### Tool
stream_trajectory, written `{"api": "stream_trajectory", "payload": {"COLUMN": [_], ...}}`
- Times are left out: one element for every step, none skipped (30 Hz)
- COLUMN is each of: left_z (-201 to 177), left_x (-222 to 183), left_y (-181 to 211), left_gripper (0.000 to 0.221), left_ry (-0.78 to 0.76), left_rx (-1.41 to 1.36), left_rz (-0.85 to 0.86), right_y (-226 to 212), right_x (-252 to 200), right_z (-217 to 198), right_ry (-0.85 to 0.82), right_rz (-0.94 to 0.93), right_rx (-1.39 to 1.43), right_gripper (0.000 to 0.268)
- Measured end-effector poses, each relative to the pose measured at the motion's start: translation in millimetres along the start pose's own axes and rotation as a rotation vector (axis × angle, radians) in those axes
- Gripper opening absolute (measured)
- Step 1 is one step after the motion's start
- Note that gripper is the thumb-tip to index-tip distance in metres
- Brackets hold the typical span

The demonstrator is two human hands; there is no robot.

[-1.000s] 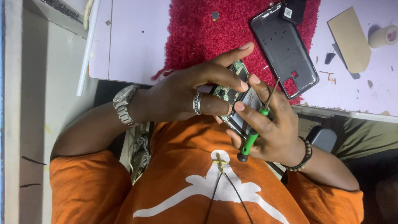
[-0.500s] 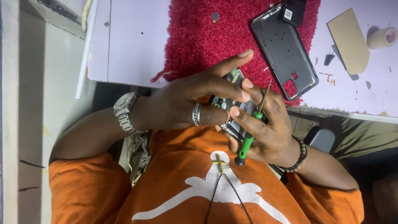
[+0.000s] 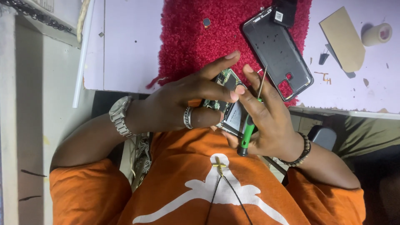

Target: Unscrewing and prying apart a smartphone for repair

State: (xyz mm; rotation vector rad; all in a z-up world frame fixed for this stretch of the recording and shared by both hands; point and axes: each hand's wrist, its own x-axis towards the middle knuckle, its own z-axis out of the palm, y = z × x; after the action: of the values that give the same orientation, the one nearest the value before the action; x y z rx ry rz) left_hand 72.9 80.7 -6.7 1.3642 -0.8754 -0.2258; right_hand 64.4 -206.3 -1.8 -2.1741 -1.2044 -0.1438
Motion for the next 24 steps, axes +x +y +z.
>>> {"api": "stream_trajectory", "payload": {"left_z": [0,0,2,4,7,7,6,4,2,0,-2,-6,-9,-13,-15,-17,-21,-20,-19,-18,-17,-16,-16,-15], "left_x": [-1,-2,-2,-3,-4,-1,3,7,10,12,14,15,17,18,17,16,18,18,18,19,19,19,19,19], "left_y": [2,3,-1,-6,-10,-9,-7,-5,-3,-2,1,6,10,14,14,15,15,16,17,18,17,17,17,17], "left_gripper": [0.047,0.049,0.049,0.051,0.053,0.053,0.043,0.034,0.034,0.041,0.049,0.049,0.038,0.036,0.036,0.03,0.025,0.025,0.021,0.018,0.018,0.02,0.022,0.022], "left_ry": [-0.014,-0.028,-0.029,0.005,0.039,0.04,0.055,0.068,0.075,0.053,0.034,0.044,-0.006,-0.057,-0.047,-0.098,-0.157,-0.156,-0.142,-0.128,-0.132,-0.091,-0.048,-0.05], "left_rx": [0.01,0.02,0.02,0.002,-0.018,-0.02,0.126,0.273,0.273,0.304,0.334,0.335,0.301,0.265,0.264,0.195,0.13,0.132,0.129,0.127,0.124,0.138,0.154,0.155], "left_rz": [-0.037,-0.074,-0.074,-0.028,0.017,0.016,0.111,0.207,0.202,0.17,0.134,0.126,0.049,-0.028,-0.034,-0.085,-0.128,-0.127,-0.156,-0.186,-0.186,-0.206,-0.226,-0.225], "right_y": [0,1,0,-1,-3,-1,2,5,0,-4,-9,-8,-7,-7,-9,-11,-12,-11,-11,-10,-12,-13,-14,-15], "right_x": [-1,-1,1,4,6,3,1,0,1,3,5,1,-4,-9,-7,-5,-2,-1,-1,0,2,4,7,9], "right_z": [1,3,2,1,1,5,9,14,13,12,12,14,16,18,18,17,16,17,18,19,17,16,14,13], "right_ry": [0.015,0.029,0.029,0.017,0.003,0.002,0.01,0.017,0.012,-0.039,-0.094,-0.104,-0.141,-0.179,-0.189,-0.198,-0.198,-0.199,-0.205,-0.211,-0.208,-0.219,-0.231,-0.229], "right_rz": [-0.02,-0.04,-0.039,-0.039,-0.038,-0.036,-0.011,0.014,0.012,0.059,0.105,0.102,0.15,0.199,0.198,0.262,0.325,0.322,0.332,0.341,0.345,0.358,0.367,0.367], "right_rx": [-0.037,-0.074,-0.073,-0.032,0.011,0.012,0.067,0.123,0.129,0.279,0.431,0.44,0.49,0.54,0.548,0.603,0.651,0.651,0.658,0.666,0.666,0.739,0.811,0.81], "right_gripper": [0.081,0.078,0.078,0.077,0.077,0.077,0.076,0.076,0.076,0.079,0.083,0.083,0.086,0.088,0.088,0.086,0.083,0.083,0.078,0.074,0.074,0.073,0.073,0.073]}}
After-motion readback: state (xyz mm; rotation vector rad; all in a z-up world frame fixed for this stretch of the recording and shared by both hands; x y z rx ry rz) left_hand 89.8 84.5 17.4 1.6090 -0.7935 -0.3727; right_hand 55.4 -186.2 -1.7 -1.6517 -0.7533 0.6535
